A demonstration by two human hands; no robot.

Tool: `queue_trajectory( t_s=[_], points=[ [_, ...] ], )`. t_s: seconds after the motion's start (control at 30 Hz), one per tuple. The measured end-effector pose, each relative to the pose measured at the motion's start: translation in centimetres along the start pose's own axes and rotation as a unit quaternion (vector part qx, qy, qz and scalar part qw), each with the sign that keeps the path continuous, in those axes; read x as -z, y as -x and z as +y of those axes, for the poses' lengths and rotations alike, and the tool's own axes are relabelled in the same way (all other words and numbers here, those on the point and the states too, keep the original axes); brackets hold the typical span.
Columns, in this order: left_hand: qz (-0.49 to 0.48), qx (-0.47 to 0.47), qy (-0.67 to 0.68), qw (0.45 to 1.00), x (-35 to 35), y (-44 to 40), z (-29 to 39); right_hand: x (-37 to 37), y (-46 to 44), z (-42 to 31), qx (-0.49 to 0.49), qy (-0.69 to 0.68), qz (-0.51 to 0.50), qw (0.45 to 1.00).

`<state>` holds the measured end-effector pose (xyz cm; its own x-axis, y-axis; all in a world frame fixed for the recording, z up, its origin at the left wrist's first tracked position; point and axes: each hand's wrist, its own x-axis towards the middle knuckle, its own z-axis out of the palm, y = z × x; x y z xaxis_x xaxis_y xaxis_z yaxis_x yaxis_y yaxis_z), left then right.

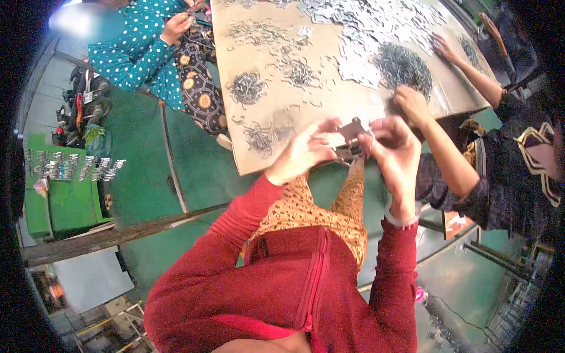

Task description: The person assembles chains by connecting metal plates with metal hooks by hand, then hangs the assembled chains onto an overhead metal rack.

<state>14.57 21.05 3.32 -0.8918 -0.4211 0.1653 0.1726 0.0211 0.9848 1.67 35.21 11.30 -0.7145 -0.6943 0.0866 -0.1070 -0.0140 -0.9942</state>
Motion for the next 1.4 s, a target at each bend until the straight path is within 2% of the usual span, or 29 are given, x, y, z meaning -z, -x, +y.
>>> queue_trajectory(
  t_s=[0.03,0.07,0.1,0.13,0.17,0.23,0.3,0.4,0.53,0.63,0.73,0.83,0.87,0.93,1.03,1.13,1.23,1.27,1.4],
  points=[
    [0.001,-0.035,-0.05,0.998,2.0,-1.1,-0.4,0.3,0.0,0.5,0.003,0.001,0.004,1.0],
    [0.074,0.002,0.084,0.994,3.7,-2.7,-0.3,0.5,-0.1,0.6,-0.003,-0.019,0.001,1.0],
    [0.11,-0.02,-0.101,0.989,6.7,-4.5,-0.4,0.6,-0.1,0.7,-0.012,-0.04,-0.002,0.999],
    [0.142,-0.041,-0.282,0.948,9.7,-6.4,-0.5,0.8,0.0,0.8,-0.023,-0.06,-0.005,0.998],
    [0.236,-0.004,-0.354,0.905,11.5,-8.4,0.0,0.8,0.1,1.0,-0.031,-0.056,0.004,0.998],
    [0.257,0.033,-0.451,0.854,16.0,-12.1,-1.4,1.0,0.0,1.3,-0.044,-0.044,0.02,0.998],
    [0.238,0.053,-0.491,0.837,19.8,-15.5,-4.9,1.3,-0.1,1.4,-0.052,-0.065,0.024,0.996],
    [0.218,0.08,-0.524,0.819,19.1,-17.5,-4.6,1.7,-0.2,1.6,-0.066,-0.08,0.032,0.994],
    [0.168,0.065,-0.625,0.759,18.7,-18.6,-7.7,2.1,-0.1,2.0,-0.057,-0.065,0.037,0.996],
    [0.186,0.018,-0.621,0.761,18.2,-18.1,-8.2,2.2,0.1,2.0,-0.062,-0.084,0.039,0.994],
    [0.194,0.008,-0.553,0.81,17.3,-16.8,-5.8,2.1,0.7,1.4,-0.065,-0.082,0.038,0.994],
    [0.201,0.018,-0.359,0.911,15.3,-15.3,-4.6,2.1,1.3,2.1,-0.051,-0.087,0.031,0.994],
    [0.19,0.087,-0.212,0.955,13.7,-14.6,-3.5,2.0,1.5,2.0,-0.057,-0.084,0.028,0.994],
    [0.115,0.093,-0.089,0.985,10.5,-12.6,-1.5,1.8,1.8,2.5,-0.044,-0.044,0.034,0.997],
    [-0.015,0.095,0.109,0.989,4.4,-8.0,1.8,1.7,2.5,2.9,-0.071,-0.056,0.038,0.995],
    [-0.089,0.067,0.137,0.984,-0.5,-3.8,4.9,1.3,3.1,3.3,-0.052,-0.097,0.041,0.993],
    [-0.105,0.109,0.173,0.973,-2.2,-2.3,4.7,1.2,3.6,3.8,-0.038,-0.114,0.034,0.992],
    [-0.102,0.086,0.126,0.983,-2.3,-2.2,4.3,1.1,3.9,3.9,-0.035,-0.121,0.039,0.991],
    [-0.1,0.099,0.149,0.979,-2.5,-1.8,4.4,1.0,4.5,4.3,-0.018,-0.129,0.037,0.991]
  ],
)
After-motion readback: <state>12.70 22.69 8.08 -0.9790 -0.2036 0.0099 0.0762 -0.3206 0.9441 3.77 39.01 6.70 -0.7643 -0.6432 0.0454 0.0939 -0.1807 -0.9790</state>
